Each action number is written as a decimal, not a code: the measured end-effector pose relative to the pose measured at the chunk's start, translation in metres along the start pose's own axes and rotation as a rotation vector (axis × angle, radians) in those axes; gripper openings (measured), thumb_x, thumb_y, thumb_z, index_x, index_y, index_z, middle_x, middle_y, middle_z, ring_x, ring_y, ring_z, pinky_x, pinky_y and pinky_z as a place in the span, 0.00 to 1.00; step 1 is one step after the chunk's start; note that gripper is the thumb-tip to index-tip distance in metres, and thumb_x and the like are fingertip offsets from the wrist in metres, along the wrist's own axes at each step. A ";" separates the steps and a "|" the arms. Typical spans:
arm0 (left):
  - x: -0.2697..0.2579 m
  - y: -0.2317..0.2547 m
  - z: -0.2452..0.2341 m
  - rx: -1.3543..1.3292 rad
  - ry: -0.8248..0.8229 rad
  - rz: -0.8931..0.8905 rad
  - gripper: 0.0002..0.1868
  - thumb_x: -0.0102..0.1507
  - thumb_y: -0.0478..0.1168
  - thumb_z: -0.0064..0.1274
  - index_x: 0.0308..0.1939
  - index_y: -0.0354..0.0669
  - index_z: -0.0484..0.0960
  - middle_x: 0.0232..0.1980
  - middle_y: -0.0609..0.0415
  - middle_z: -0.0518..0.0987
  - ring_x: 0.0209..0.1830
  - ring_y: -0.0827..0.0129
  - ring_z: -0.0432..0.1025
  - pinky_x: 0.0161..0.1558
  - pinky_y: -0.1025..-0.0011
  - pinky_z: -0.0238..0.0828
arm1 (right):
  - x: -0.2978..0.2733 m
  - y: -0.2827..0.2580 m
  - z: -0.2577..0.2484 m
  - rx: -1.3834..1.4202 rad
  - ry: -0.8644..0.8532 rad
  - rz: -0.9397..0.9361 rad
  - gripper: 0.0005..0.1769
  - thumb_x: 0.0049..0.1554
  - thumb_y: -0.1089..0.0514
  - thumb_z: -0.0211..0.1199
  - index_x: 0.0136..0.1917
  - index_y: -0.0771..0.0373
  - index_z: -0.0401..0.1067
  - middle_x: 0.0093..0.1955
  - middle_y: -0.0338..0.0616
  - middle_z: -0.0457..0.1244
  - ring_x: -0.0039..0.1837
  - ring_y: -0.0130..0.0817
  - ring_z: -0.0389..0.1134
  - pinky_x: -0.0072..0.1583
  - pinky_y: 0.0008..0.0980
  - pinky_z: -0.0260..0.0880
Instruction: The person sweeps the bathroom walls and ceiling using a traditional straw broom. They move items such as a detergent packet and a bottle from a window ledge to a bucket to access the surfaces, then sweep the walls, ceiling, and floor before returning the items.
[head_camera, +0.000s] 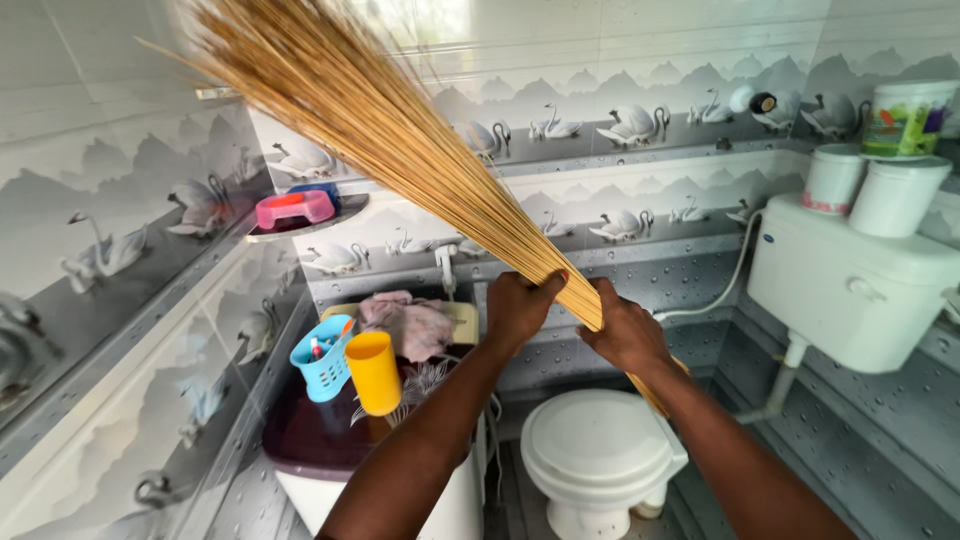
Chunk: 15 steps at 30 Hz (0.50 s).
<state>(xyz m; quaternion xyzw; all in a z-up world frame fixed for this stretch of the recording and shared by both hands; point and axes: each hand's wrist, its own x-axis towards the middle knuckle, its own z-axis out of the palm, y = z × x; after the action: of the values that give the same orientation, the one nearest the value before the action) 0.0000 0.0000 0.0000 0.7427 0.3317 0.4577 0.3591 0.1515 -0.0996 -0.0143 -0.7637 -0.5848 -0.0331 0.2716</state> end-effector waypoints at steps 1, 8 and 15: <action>0.006 0.000 0.002 0.034 -0.003 0.018 0.27 0.59 0.62 0.60 0.38 0.38 0.90 0.26 0.49 0.84 0.28 0.62 0.81 0.33 0.61 0.75 | 0.007 0.004 0.001 0.019 0.008 0.004 0.38 0.53 0.47 0.70 0.72 0.49 0.55 0.48 0.49 0.73 0.52 0.49 0.75 0.57 0.50 0.74; 0.085 -0.019 0.015 0.220 -0.184 0.075 0.25 0.63 0.59 0.59 0.49 0.42 0.86 0.40 0.48 0.87 0.37 0.66 0.81 0.40 0.66 0.78 | 0.078 0.036 0.004 0.029 0.042 -0.025 0.31 0.57 0.44 0.65 0.68 0.53 0.59 0.42 0.46 0.73 0.41 0.44 0.77 0.52 0.46 0.74; 0.163 -0.023 0.031 0.450 -0.112 0.064 0.30 0.59 0.57 0.65 0.59 0.44 0.83 0.52 0.40 0.84 0.50 0.54 0.82 0.52 0.63 0.78 | 0.187 0.084 0.010 -0.064 -0.018 -0.023 0.32 0.58 0.40 0.63 0.69 0.51 0.58 0.43 0.44 0.73 0.41 0.39 0.77 0.49 0.43 0.75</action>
<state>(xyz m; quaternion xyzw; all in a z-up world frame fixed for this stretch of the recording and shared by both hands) 0.0830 0.1388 0.0425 0.8383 0.3813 0.3416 0.1877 0.2842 0.0538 0.0146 -0.7654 -0.5947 -0.0480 0.2411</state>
